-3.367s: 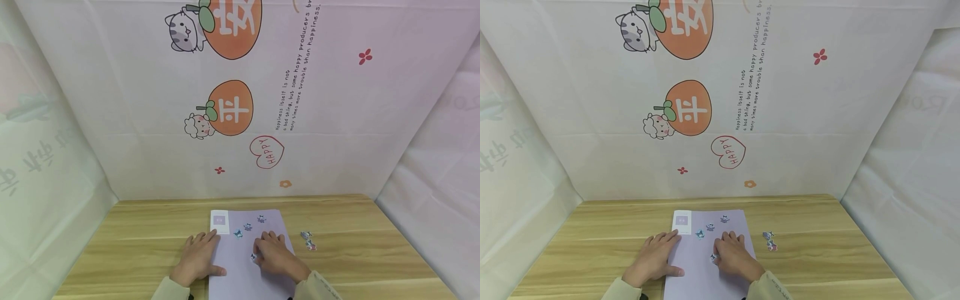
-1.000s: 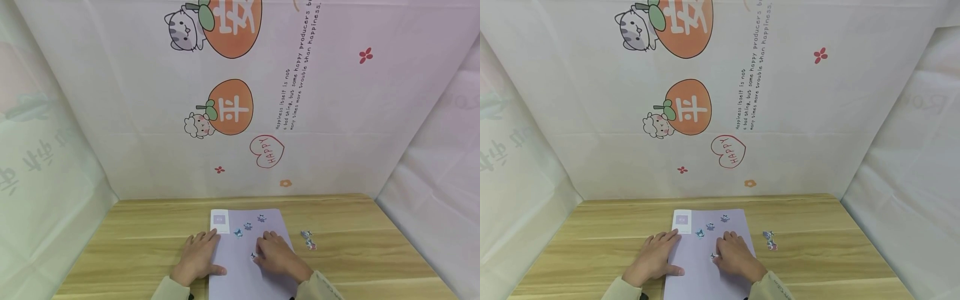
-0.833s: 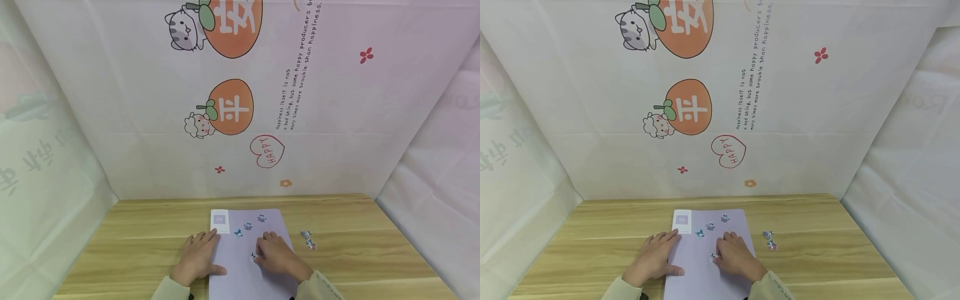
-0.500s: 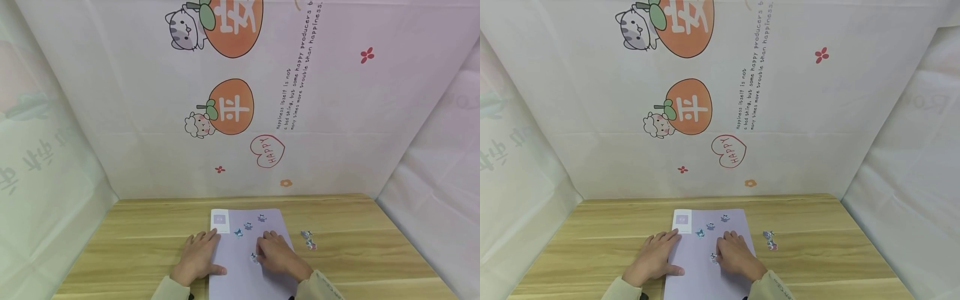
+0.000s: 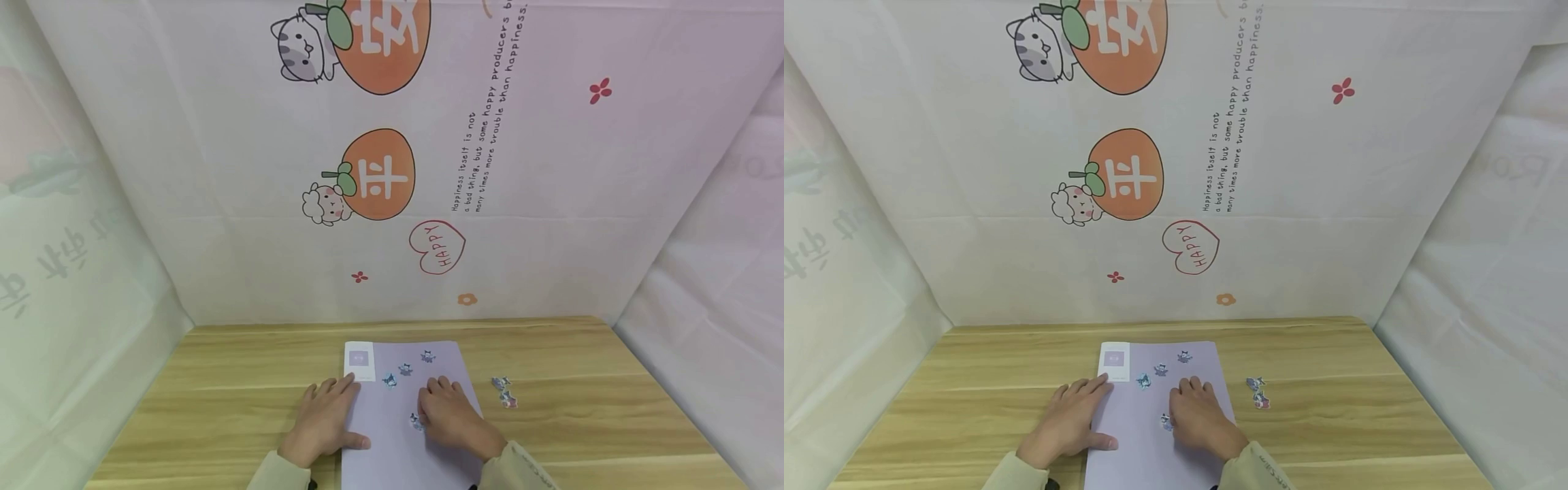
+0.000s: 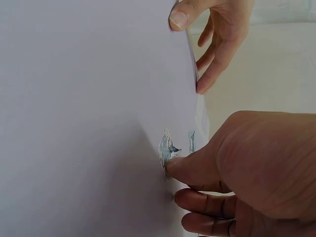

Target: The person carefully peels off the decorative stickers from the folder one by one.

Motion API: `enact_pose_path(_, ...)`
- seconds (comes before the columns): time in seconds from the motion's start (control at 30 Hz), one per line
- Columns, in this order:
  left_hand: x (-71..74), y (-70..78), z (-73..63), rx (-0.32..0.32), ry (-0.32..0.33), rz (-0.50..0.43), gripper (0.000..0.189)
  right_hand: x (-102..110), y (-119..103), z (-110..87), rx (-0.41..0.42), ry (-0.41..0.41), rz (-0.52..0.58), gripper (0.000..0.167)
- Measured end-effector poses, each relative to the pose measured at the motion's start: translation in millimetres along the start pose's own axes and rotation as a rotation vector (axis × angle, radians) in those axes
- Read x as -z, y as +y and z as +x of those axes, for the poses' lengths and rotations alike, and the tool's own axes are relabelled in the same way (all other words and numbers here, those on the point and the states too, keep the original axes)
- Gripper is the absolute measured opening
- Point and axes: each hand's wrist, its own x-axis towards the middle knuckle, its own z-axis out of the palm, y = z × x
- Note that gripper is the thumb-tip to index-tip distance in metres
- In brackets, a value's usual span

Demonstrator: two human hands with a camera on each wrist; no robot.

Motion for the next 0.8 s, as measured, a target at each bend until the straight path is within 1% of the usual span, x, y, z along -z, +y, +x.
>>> enact_pose_path(0.1, 0.1, 0.6, 0.7, 0.005, -0.003, 0.002, 0.096, 0.7, -0.2, 0.2, 0.002, -0.013, -0.011, 0.024)
enact_pose_path(0.2, 0.3, 1.2, 1.2, 0.007, 0.0, 0.006, 0.096, 1.2, 0.0, -0.2, 0.01, -0.006, -0.022, 0.023)
enact_pose_path(0.5, 1.1, 1.5, 0.6, 0.0, 0.008, 0.003, 0.096, 4.6, 1.7, -2.5, -0.038, 0.031, 0.017, 0.019)
enact_pose_path(0.8, 1.1, 1.6, -0.7, 0.003, 0.003, -0.003, 0.095, 3.3, 0.5, -6.4, -0.043, 0.035, 0.05, 0.021)
